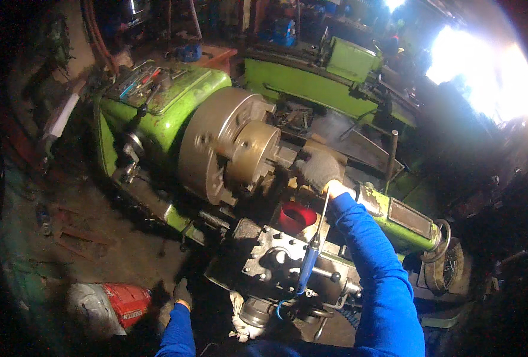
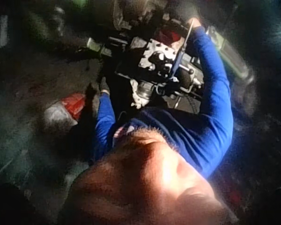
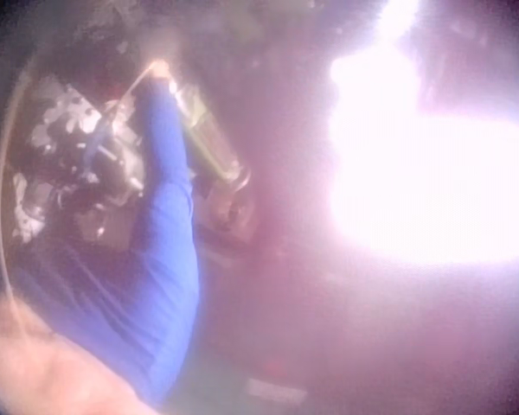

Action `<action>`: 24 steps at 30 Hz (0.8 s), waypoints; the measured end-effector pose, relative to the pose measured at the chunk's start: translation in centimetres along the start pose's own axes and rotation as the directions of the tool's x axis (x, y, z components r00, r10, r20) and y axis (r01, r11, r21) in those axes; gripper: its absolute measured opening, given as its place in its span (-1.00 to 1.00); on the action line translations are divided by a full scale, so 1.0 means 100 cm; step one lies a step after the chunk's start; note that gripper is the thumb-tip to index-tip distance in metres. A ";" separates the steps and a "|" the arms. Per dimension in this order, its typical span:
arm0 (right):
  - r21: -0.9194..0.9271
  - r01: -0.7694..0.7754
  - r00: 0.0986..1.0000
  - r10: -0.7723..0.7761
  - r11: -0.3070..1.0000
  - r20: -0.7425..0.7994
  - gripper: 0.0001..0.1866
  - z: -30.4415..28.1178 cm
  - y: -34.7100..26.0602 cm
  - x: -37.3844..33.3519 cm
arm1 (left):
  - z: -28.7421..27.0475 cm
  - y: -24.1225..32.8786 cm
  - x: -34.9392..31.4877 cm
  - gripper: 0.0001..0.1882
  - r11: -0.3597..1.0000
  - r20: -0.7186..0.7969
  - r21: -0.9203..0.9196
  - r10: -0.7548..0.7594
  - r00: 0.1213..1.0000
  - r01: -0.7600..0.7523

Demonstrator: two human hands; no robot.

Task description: The person operates a green metal lathe, adjusting the tool post and controls while a cylindrical metal workpiece rotates. They use a red funnel to apply cutting fluid and manipulate the lathe's handwheels and levers to guide the cutting tool along the workpiece.

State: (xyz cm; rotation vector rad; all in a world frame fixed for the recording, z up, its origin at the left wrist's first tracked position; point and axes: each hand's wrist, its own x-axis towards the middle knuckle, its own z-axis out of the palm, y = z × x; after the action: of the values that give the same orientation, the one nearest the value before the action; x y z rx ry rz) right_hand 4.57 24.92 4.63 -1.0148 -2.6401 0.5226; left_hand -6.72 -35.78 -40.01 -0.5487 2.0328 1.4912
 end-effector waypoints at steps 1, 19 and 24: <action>0.075 -0.030 1.000 0.030 0.997 -0.001 -0.60 0.002 0.008 0.007 | -0.011 -0.013 0.008 -0.47 1.000 -0.044 -0.027 0.003 0.999 -0.004; -0.332 0.466 0.878 -0.382 0.820 0.288 -0.82 0.044 0.032 0.100 | -0.059 0.000 -0.049 -0.80 -0.421 0.578 0.772 0.156 0.801 -0.476; 0.289 -0.058 0.993 0.024 0.955 0.120 -0.77 0.002 0.045 0.063 | -0.013 0.115 -0.121 -0.58 0.331 0.356 0.795 0.425 0.832 -0.509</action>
State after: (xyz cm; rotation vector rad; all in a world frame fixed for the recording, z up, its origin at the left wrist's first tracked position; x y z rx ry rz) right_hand 2.65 32.33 3.30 -0.9737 -2.5385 0.9759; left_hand -4.84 -33.55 -23.49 0.5954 2.6340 0.4470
